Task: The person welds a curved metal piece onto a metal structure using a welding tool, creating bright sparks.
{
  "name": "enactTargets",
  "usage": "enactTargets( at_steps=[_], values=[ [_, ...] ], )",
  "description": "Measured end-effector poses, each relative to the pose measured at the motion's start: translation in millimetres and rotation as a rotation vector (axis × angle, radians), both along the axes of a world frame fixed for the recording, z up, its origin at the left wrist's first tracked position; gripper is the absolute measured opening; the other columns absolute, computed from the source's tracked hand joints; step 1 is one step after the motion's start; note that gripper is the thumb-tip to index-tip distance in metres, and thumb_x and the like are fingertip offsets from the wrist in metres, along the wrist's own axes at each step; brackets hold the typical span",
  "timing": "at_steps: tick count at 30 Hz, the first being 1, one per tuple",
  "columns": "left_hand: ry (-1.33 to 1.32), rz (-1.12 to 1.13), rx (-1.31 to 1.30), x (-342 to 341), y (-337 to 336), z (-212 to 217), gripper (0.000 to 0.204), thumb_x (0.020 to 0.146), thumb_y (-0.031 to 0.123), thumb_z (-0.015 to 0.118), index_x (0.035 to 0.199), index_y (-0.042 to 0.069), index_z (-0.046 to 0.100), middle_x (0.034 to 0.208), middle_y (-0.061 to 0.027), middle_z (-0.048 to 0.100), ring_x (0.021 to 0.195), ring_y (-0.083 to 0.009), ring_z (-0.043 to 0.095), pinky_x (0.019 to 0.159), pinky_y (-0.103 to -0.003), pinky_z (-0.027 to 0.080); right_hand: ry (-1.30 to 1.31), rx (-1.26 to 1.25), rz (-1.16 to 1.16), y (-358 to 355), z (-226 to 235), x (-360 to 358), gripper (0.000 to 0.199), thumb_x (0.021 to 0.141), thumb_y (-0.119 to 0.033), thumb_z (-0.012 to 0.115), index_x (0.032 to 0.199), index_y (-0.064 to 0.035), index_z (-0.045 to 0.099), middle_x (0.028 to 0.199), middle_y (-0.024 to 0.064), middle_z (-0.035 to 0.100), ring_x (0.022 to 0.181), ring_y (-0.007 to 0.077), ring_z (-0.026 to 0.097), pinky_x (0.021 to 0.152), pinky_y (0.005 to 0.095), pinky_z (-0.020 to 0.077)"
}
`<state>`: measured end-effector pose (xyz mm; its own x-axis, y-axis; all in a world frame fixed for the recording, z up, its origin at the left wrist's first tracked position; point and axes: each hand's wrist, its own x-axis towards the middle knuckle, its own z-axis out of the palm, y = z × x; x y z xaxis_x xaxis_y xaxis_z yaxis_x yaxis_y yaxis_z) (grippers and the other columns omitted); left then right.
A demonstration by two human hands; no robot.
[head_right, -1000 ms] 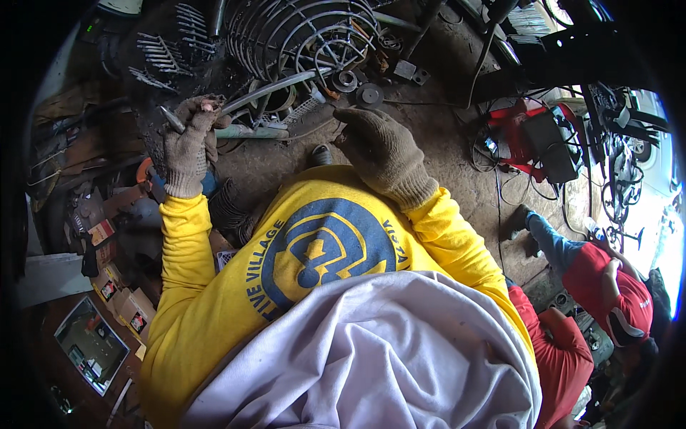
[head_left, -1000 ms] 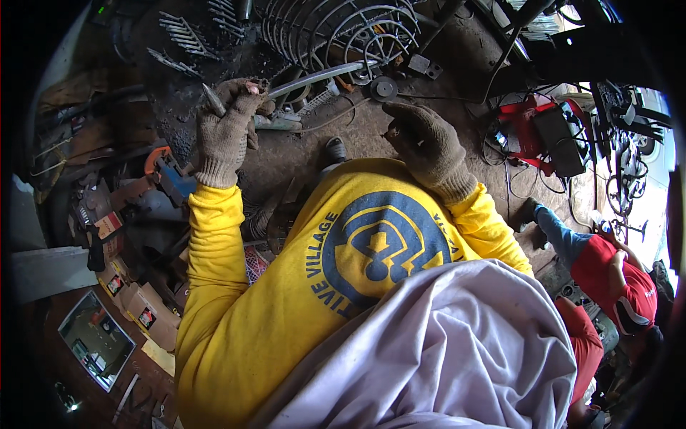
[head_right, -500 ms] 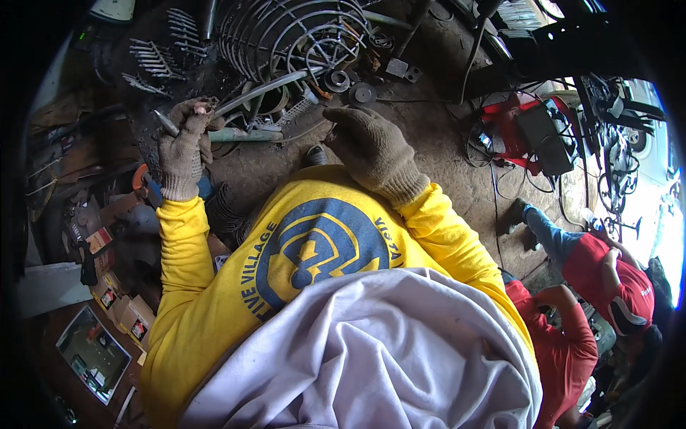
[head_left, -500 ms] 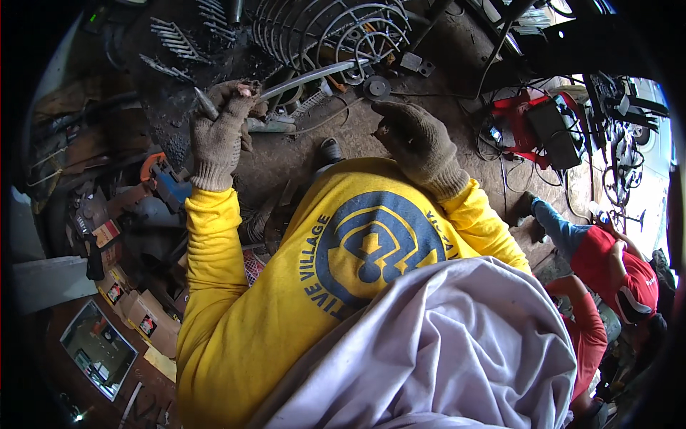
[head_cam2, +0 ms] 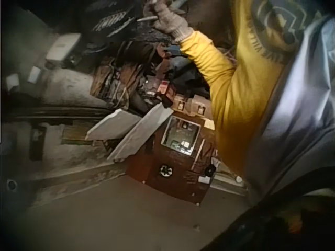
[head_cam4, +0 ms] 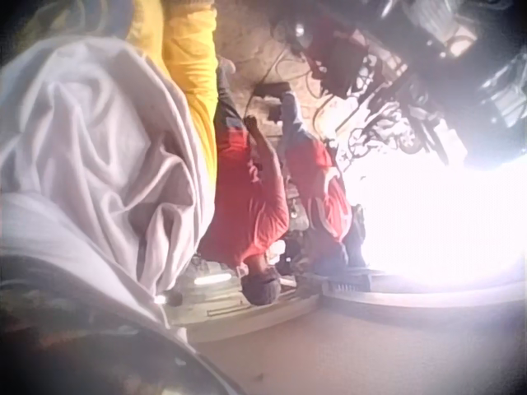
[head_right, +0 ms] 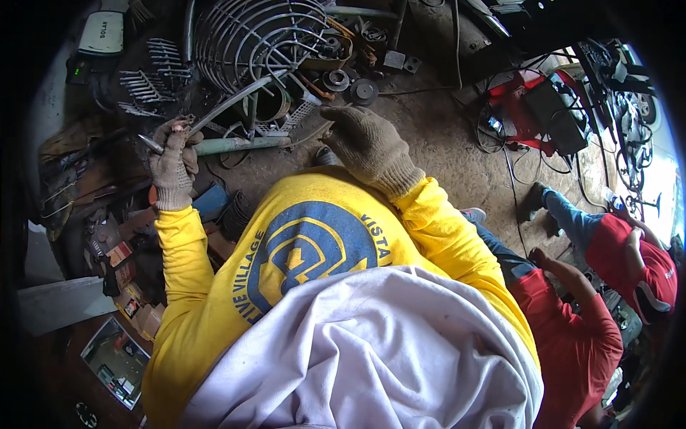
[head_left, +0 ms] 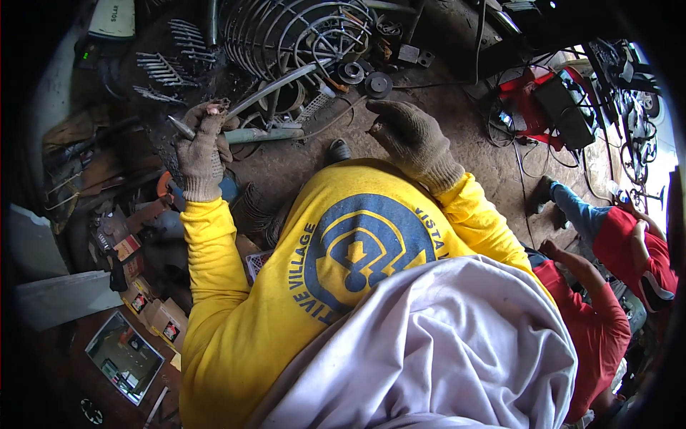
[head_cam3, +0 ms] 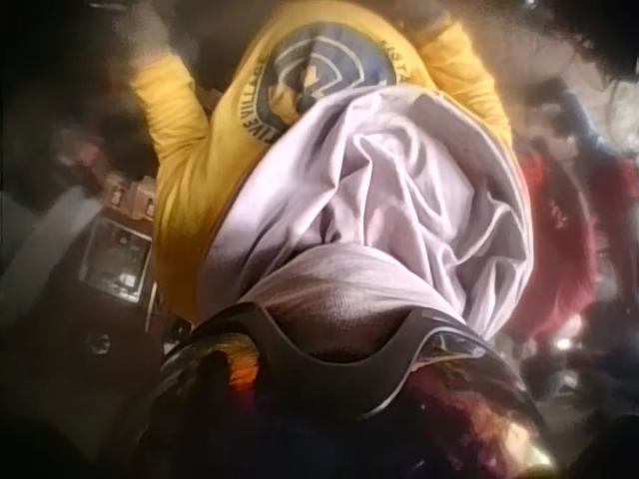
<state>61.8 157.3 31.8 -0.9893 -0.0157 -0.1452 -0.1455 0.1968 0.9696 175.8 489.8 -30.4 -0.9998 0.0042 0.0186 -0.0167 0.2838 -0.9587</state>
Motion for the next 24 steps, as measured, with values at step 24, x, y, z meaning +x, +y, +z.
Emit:
enactTargets(
  at_steps=[24],
  values=[
    [0.005, 0.024, 0.066, -1, 0, -2, 0.025, 0.094, 0.024, 0.073, 0.110, 0.006, 0.070, 0.086, -0.0140, 0.075, 0.046, -0.0066, 0.054, 0.042, -0.020, 0.039, -0.148, 0.116, 0.066, 22, -23, 4, 0.035, 0.094, -0.006, 0.067, 0.129, -0.0042, 0.066, 0.107, 0.0113, 0.071, 0.093, 0.0162, 0.068, 0.084, 0.0298, 0.0551]
  ],
)
